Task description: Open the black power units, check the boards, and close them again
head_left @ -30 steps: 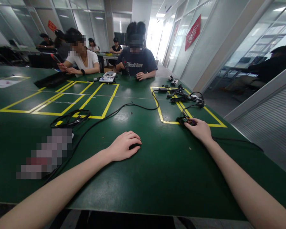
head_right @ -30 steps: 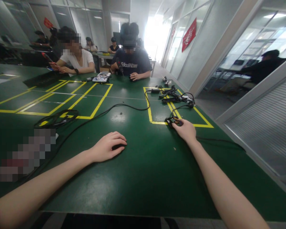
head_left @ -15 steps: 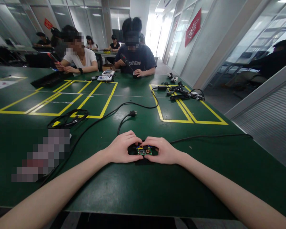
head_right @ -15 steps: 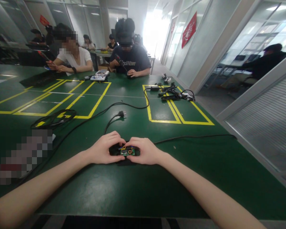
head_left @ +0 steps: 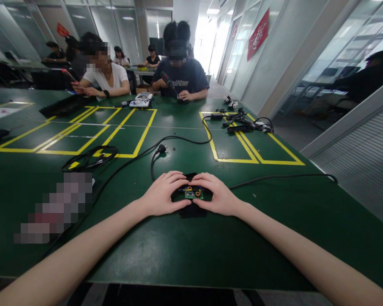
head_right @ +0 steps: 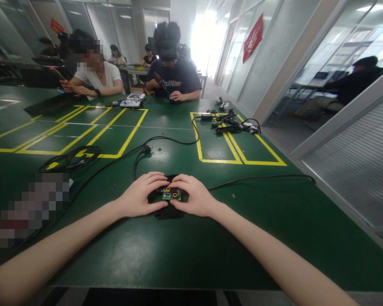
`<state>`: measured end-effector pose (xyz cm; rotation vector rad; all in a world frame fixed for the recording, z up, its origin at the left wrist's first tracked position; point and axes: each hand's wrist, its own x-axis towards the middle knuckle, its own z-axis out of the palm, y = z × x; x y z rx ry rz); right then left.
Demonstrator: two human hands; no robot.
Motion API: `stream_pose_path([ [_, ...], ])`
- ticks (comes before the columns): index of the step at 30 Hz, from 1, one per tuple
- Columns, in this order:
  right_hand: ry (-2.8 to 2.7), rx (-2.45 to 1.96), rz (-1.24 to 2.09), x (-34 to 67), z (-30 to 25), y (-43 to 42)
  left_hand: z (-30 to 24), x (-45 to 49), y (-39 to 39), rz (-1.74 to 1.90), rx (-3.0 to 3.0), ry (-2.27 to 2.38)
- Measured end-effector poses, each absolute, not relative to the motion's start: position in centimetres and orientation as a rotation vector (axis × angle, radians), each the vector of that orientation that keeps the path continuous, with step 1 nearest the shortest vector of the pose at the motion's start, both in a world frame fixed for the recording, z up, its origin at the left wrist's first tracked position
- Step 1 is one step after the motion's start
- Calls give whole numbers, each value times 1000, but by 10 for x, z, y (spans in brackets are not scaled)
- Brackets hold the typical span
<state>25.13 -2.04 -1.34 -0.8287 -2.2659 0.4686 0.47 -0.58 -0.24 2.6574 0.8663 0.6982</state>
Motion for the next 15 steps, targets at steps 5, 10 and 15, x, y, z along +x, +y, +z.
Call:
stream_pose_path([
  [5,-2296,-885,420,252,-12,-19,1,5,-6,820,2591,885],
  [10,-2329,-934,409,254,-10,-19,0,3,-7,784,2582,934],
  [15,-2312,-1034,386,254,-9,-18,-4,3,-5,733,2622,973],
])
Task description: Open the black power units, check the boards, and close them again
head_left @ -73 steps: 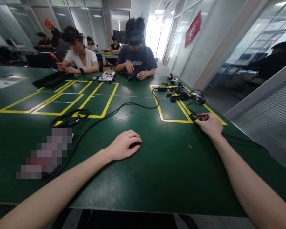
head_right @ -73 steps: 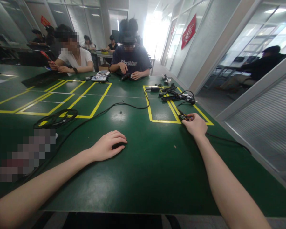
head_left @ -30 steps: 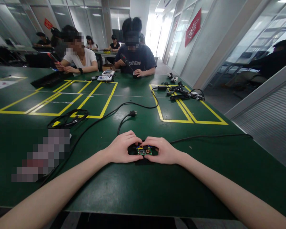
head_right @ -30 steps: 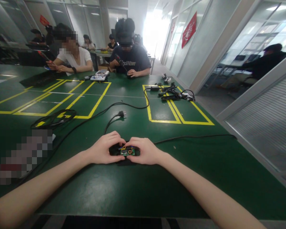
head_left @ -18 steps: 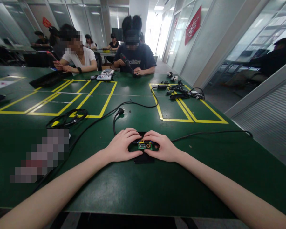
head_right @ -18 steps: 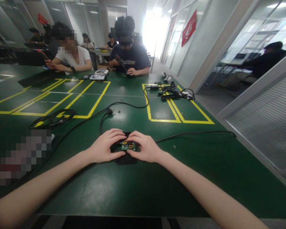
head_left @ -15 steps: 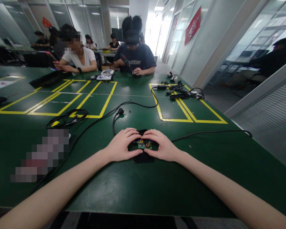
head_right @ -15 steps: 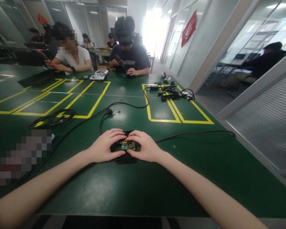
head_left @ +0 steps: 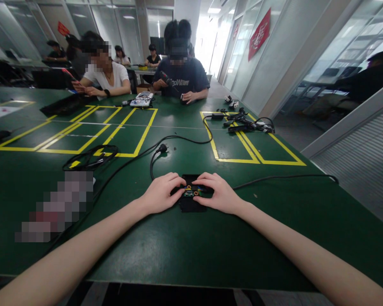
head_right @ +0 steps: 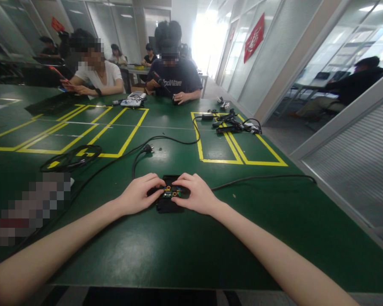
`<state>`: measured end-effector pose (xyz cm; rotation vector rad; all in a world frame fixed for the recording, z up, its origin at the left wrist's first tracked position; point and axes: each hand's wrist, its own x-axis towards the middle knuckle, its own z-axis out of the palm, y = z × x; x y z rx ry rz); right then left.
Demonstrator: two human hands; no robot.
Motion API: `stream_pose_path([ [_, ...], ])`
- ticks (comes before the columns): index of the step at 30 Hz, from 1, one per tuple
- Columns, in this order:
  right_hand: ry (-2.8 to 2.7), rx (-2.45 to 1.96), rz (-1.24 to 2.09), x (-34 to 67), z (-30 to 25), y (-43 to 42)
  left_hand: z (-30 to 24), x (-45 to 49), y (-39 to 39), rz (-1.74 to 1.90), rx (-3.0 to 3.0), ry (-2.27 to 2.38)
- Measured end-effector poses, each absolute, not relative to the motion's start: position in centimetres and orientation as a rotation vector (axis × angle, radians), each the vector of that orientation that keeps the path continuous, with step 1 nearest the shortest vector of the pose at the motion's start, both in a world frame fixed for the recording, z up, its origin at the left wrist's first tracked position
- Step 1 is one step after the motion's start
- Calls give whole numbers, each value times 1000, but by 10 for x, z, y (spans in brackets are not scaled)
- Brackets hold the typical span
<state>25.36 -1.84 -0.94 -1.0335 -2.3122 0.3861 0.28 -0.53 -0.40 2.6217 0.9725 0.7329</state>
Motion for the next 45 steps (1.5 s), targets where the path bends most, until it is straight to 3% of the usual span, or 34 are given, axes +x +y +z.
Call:
stream_pose_path([
  [24,-2257,-972,404,253,-16,-14,-10,6,-3,778,2576,1265],
  [45,-2369,-903,357,276,-10,-2,-5,4,-4,804,2455,1180],
])
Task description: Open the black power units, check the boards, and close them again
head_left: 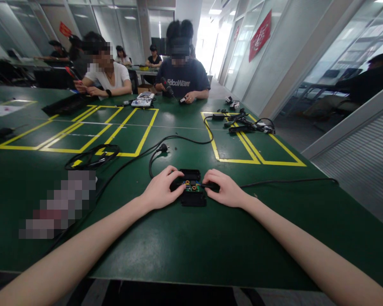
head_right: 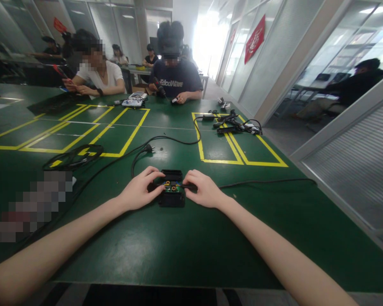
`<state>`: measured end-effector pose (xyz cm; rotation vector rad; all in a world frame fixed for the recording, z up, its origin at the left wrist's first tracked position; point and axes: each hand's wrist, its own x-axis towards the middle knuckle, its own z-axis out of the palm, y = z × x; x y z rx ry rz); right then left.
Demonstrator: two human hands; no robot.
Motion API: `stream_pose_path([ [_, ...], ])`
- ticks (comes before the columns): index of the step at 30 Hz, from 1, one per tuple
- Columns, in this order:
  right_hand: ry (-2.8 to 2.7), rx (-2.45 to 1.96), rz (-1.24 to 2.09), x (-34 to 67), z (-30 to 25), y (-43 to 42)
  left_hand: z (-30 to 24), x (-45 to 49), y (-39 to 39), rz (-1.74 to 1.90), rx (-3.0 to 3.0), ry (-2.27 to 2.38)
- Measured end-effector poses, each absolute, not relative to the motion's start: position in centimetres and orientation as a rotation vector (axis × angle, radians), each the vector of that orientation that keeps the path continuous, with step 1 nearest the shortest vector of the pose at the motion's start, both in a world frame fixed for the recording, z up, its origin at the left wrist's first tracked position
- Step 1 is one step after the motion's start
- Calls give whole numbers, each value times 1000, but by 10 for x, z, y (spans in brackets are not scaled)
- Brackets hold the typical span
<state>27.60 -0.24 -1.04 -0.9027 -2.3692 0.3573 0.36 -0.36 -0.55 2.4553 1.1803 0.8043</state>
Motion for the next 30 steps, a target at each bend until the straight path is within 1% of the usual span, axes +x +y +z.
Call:
stream_pose_path([
  [16,-2333,-919,266,275,-13,-3,-3,-3,2,774,2466,1107],
  [25,-2279,-989,341,276,-14,-7,-2,-17,17,741,2439,975],
  [30,-2238,-802,282,275,-7,-15,2,-14,10,870,2490,909],
])
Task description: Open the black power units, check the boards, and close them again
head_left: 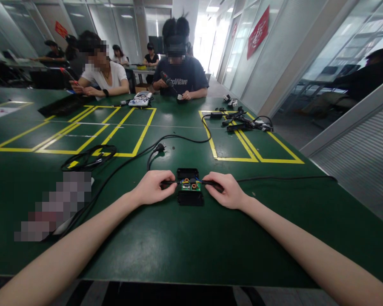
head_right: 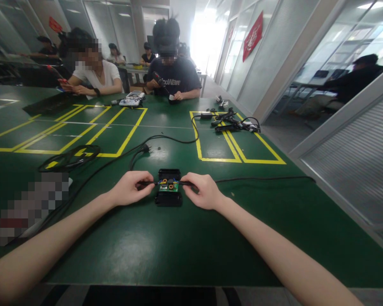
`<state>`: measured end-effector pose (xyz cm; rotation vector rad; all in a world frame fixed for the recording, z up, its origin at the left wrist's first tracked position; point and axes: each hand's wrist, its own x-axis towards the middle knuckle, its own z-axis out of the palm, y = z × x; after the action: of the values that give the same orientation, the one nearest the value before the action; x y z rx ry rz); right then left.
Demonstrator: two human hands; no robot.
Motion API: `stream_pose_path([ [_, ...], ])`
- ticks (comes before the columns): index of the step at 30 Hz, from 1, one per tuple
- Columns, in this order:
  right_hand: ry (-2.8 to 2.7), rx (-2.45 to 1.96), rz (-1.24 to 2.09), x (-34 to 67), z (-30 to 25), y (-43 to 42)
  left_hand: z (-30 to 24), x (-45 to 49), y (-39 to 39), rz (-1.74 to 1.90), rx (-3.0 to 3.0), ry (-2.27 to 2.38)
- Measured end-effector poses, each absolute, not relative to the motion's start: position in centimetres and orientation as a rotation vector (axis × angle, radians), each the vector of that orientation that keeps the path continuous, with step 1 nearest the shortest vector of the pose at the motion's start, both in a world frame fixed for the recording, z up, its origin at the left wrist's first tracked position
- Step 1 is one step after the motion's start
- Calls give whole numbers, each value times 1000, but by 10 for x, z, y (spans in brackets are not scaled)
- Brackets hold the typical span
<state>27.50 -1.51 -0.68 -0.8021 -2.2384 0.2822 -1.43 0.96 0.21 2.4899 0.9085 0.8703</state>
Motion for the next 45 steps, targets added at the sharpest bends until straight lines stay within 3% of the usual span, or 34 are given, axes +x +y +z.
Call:
stream_pose_path([
  [22,-2435,-807,360,275,-4,-19,7,-12,1,626,2619,785],
  [32,-2550,-748,245,275,-1,-20,11,-11,-2,525,2610,720],
  [45,-2566,-836,-14,275,-8,-8,4,-11,2,765,2655,891],
])
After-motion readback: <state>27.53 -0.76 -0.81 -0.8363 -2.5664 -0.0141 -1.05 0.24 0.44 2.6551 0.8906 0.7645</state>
